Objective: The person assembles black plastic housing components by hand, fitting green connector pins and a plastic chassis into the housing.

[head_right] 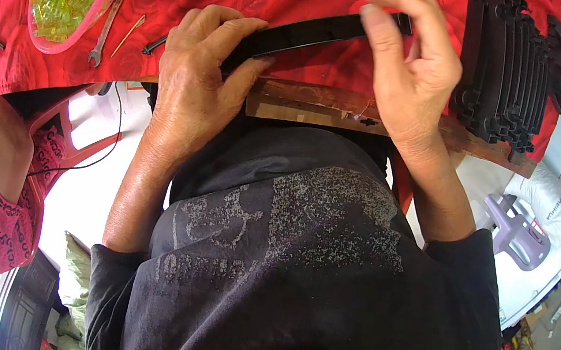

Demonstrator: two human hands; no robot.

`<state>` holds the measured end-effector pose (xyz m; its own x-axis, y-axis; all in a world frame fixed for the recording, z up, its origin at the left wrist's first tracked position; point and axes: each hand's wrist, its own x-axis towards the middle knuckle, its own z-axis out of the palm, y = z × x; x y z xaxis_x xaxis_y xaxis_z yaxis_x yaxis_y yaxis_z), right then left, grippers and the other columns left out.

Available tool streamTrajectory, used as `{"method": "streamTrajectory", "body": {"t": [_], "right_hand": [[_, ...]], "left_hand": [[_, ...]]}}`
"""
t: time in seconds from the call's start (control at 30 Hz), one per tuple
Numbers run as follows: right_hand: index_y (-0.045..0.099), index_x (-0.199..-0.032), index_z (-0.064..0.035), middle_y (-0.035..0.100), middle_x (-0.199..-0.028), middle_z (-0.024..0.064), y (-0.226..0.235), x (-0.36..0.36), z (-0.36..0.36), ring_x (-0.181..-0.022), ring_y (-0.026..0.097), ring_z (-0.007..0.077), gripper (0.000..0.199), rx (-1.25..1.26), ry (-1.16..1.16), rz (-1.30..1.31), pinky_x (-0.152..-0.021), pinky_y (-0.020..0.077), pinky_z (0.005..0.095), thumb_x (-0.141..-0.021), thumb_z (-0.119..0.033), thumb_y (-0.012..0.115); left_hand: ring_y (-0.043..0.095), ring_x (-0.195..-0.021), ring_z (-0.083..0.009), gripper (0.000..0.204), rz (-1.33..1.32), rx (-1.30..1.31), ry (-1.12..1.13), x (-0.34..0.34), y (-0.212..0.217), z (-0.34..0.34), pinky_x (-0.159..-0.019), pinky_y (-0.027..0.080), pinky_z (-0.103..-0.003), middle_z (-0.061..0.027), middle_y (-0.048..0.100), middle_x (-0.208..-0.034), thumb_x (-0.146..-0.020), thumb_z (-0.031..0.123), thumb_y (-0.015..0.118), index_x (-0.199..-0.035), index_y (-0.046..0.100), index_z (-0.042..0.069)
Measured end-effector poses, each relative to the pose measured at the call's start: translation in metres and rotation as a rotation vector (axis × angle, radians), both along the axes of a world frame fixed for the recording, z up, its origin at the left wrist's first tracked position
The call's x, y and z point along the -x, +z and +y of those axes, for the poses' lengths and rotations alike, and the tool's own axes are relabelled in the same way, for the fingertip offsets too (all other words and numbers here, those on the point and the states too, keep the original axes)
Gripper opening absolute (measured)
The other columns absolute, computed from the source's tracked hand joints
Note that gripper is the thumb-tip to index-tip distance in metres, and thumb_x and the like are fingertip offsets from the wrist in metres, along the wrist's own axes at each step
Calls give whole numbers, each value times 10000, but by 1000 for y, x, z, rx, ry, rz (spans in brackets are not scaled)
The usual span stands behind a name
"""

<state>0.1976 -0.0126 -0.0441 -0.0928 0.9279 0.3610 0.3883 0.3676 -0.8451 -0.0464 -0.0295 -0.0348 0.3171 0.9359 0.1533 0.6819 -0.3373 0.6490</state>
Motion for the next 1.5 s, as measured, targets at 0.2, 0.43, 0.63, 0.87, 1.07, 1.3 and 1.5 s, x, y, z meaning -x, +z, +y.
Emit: {"method": "streamTrajectory", "body": {"t": [0.2, 0.43, 0.63, 0.87, 1.07, 1.3, 1.5], "right_hand": [[729, -950, -37, 724, -1092, 87, 14, 10, 9, -1145, 665, 289, 264, -157, 248, -326, -1008, 499, 414, -727, -69, 867], [738, -904, -51, 722, -1075, 68, -1, 12, 10, -1128, 669, 284, 242, -194, 240, -425, -1008, 500, 438, -701, -75, 867], [742, -911, -49, 715, -1066, 75, -12, 16, 10, -1096, 672, 285, 243, -190, 229, -344, -934, 531, 397, -695, -48, 853], [756, -945, -60, 700, -1053, 63, -22, 16, 11, -1026, 663, 272, 266, -253, 214, -318, -879, 528, 390, -694, -54, 844], [758, -941, -74, 689, -1038, 50, -24, 15, 9, -1015, 660, 264, 251, -231, 205, -293, -888, 520, 388, -704, -75, 841], [755, -930, -73, 702, -1031, 46, -26, 14, 8, -1006, 669, 254, 252, -207, 187, -243, -896, 528, 393, -695, -83, 845], [757, -928, -67, 713, -1009, 41, -26, 14, 10, -982, 677, 239, 253, -217, 187, -237, -875, 542, 378, -691, -82, 846]], "left_hand": [[599, -990, -348, 272, -55, -151, 136, 23, 11, -2, -854, 474, -450, -128, 639, -1061, -808, 136, 782, -1053, 698, 56], [602, -962, -329, 173, 207, -133, 208, 57, 6, -4, -851, 477, -433, -126, 641, -1017, -849, 69, 730, -1017, 694, 42], [612, -917, -360, 122, 218, 19, 160, 57, 15, 4, -806, 482, -442, -157, 633, -943, -871, 38, 705, -968, 637, 12], [673, -808, -404, 94, -3, 192, 171, 30, 50, -4, -697, 529, -436, -210, 672, -916, -939, 37, 640, -1023, 618, 3], [637, -747, -419, 101, -13, 37, -31, 7, 38, 4, -645, 500, -487, -196, 622, -846, -924, 45, 639, -1013, 616, 3], [620, -646, -395, 134, 197, 24, -92, -6, 39, 12, -538, 465, -483, -154, 609, -768, -945, 114, 631, -898, 527, 44], [629, -637, -385, 159, 267, 25, -113, -8, 39, 17, -519, 462, -485, -142, 595, -713, -942, 117, 632, -879, 500, 53]]}}
